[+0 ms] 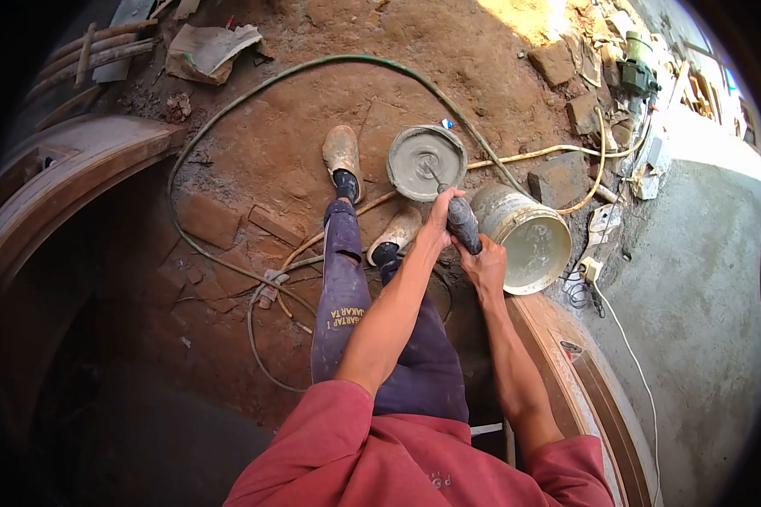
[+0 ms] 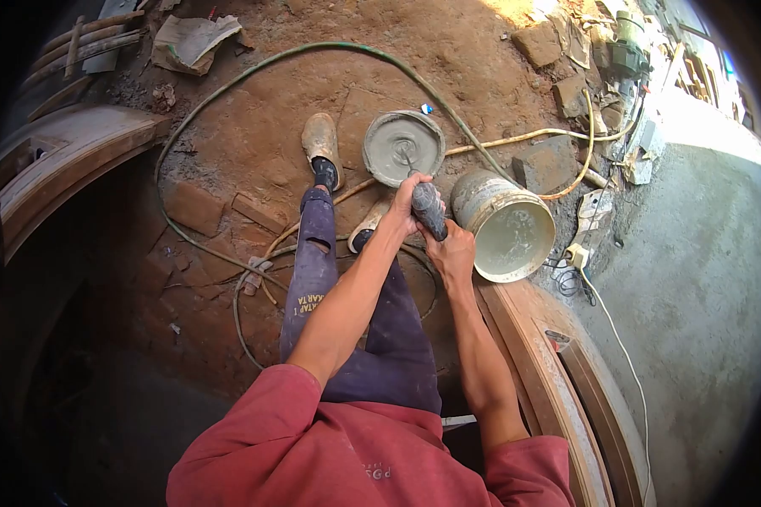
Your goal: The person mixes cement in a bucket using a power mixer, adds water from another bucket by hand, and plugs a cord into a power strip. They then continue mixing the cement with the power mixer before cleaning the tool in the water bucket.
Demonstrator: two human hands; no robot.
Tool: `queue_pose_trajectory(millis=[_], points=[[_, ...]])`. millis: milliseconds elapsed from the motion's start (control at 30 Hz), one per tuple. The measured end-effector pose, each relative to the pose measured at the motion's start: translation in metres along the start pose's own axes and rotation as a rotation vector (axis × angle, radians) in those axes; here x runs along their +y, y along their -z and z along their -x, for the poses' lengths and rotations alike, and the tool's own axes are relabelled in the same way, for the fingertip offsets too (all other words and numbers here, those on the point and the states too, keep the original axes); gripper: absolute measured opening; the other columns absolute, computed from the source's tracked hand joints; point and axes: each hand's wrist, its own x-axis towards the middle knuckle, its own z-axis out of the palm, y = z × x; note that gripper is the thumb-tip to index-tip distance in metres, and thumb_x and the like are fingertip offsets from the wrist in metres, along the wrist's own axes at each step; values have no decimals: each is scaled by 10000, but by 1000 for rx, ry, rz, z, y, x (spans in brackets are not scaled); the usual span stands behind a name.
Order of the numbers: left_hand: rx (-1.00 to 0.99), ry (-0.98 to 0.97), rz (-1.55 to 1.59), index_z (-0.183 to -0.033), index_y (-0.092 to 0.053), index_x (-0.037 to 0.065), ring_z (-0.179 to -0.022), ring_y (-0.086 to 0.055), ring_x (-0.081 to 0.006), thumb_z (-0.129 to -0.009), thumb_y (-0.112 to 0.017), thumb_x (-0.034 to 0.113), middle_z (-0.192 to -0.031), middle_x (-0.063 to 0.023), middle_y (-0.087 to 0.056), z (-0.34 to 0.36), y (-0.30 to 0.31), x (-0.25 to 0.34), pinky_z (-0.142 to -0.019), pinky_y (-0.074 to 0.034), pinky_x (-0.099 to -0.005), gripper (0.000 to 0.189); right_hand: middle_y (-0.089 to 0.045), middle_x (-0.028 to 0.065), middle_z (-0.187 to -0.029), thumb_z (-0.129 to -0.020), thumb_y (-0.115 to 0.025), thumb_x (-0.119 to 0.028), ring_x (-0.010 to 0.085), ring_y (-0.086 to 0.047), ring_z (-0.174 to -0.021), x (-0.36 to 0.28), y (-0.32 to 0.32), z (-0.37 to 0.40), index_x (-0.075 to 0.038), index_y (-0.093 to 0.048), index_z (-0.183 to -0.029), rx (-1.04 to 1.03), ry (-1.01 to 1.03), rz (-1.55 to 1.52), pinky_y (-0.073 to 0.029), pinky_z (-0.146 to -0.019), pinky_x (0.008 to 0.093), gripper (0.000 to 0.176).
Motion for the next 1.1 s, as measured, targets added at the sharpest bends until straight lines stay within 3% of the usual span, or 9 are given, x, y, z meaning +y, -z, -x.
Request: queue_pose_trajectory(millis=[133, 300, 567, 1100], points=[[-54, 8, 11, -812, -551, 21, -598, -601, -288, -838, -612, 299, -706, -126, -572, -2, 3, 1, -611, -557, -422, 286, -642, 266, -708, -800, -796, -412, 445, -658, -729, -1, 2, 2, 22, -685, -837, -63, -73, 26, -507, -645, 467, 449], [25, 4, -26, -836, -552, 21, -606, -604, -287, -839, -610, 291, -713, -118, -573, 2, 0, 1, -618, -558, -426, 276, -629, 265, -686, -801, -796, -411, 447, -649, -697, 0, 0, 3, 24, -675, -807, -42, -61, 31, -501, -618, 467, 452], [-17, 11, -21, -850, -549, 21, -618, -599, -281, -831, -617, 286, -715, -115, -570, 0, 4, 2, -629, -556, -424, 275, -652, 255, -713, -780, -799, -428, 445, -659, -712, 4, -3, 3, 14, -666, -782, -62, -113, 0, -520, -645, 484, 462], [-20, -5, -45, -856, -555, 16, -608, -614, -284, -834, -611, 292, -721, -114, -581, -1, 6, 1, -615, -564, -420, 283, -629, 260, -698, -808, -798, -376, 440, -645, -680, 3, -8, 6, 23, -662, -789, 5, -27, -4, -495, -602, 449, 422]])
